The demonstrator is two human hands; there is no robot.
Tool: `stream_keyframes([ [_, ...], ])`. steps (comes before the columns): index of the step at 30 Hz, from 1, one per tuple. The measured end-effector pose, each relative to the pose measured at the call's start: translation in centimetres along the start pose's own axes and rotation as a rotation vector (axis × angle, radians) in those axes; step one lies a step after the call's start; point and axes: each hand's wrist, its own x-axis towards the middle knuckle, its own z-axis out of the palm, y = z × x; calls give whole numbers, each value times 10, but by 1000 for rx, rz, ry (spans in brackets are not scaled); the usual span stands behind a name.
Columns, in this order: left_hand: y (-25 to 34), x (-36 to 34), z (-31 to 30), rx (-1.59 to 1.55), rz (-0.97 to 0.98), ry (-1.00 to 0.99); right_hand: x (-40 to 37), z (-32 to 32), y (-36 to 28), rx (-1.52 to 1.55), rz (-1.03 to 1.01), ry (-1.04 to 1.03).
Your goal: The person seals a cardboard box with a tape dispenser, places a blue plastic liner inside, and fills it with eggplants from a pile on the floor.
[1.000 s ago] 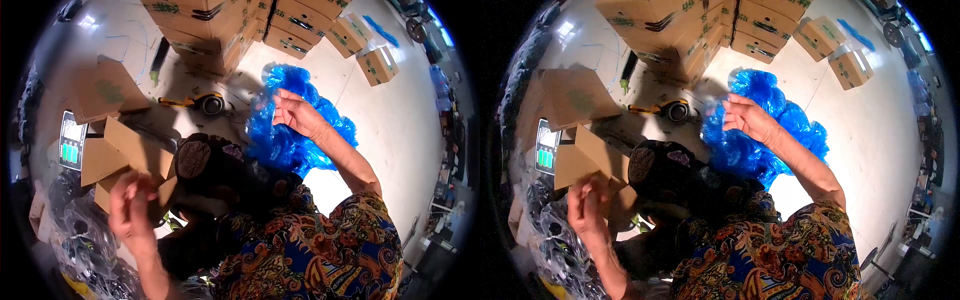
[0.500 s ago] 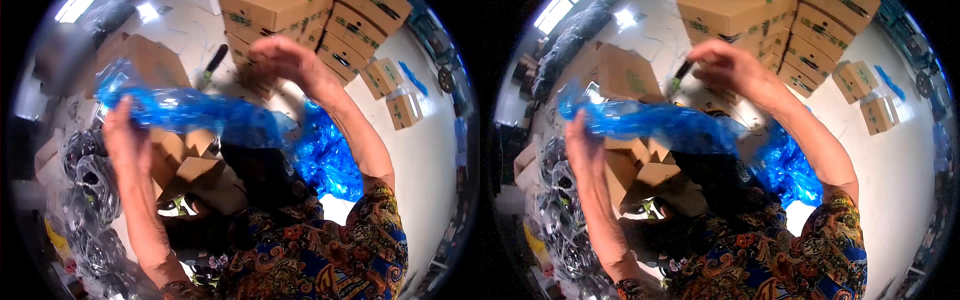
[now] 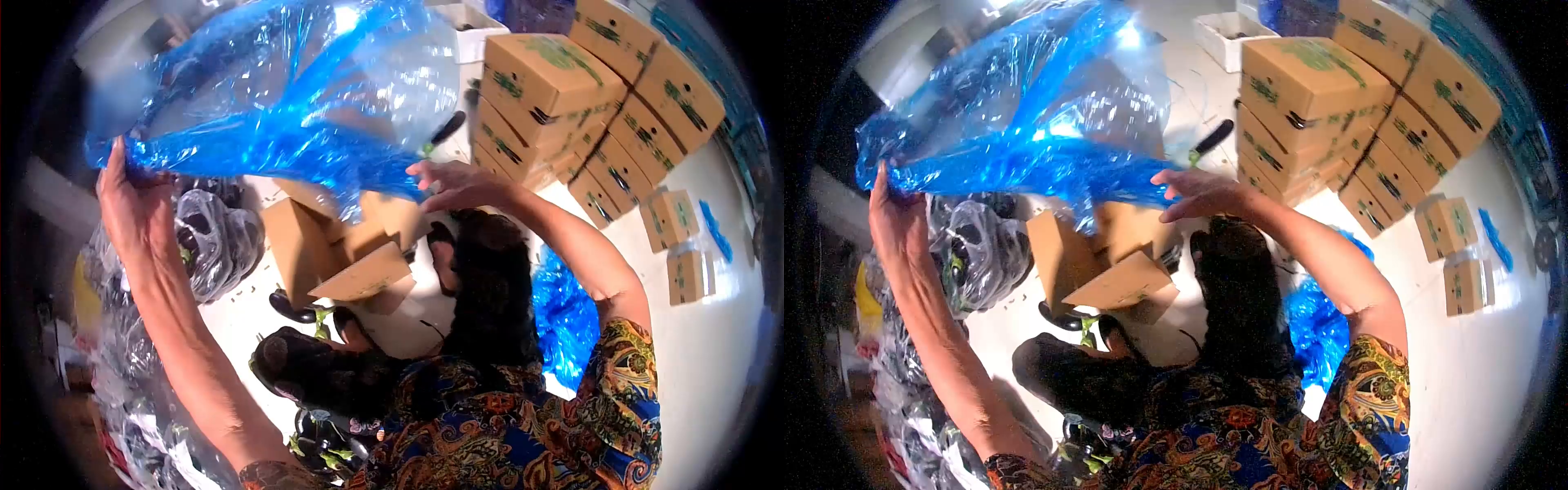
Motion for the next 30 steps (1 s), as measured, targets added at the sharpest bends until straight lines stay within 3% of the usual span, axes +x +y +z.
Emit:
stream_keyframes([
  [1,7,-2,0,33,16,22,19,1,-12,-70,33,-62],
  [2,9,2,-19,44,20,-88,39,4,-27,-139,68,-121],
  [3,6,-10,-9,26,43,-27,53,6,-39,-208,105,-177],
  [4,8,-13,-15,26,28,-19,51,14,-50,-131,-176,74],
  [6,6,-20,-28,34,-2,24,85,43,-9,-345,-320,265],
  [9,3,-29,-45,49,-24,108,132,77,5,-472,-310,164],
  [11,-2,-35,-50,49,-56,125,154,91,-15,-337,-84,-205],
  [15,-34,-37,-68,41,-155,226,183,184,3,225,-381,-204],
  [16,-44,-42,-74,40,-213,178,185,182,-13,118,-333,-437],
  [17,-56,-48,-75,54,-243,136,183,190,-34,-239,-181,-497],
  [19,-81,-55,-78,44,-311,170,168,185,-19,-146,-266,-432],
  [20,-90,-62,-73,54,-329,173,172,179,-21,-214,-145,-501],
  [21,-97,-67,-67,64,-349,176,169,164,-16,-324,-230,-489],
  [23,-108,-76,-72,77,-413,45,186,147,-3,-150,-8,-677],
  [25,-122,-86,-68,91,-471,-55,182,117,-13,116,229,-517],
  [26,-128,-95,-59,160,-471,-132,191,119,46,730,74,-551],
  [27,-132,-104,-52,231,-472,-210,191,103,16,665,410,-452],
  [28,-133,-113,-52,441,-530,-391,185,93,20,957,158,-523],
  [29,-134,-121,-51,651,-584,-572,178,84,12,1075,99,-516],
  [30,-138,-130,-41,650,-464,-732,171,74,4,1194,39,-516],
])
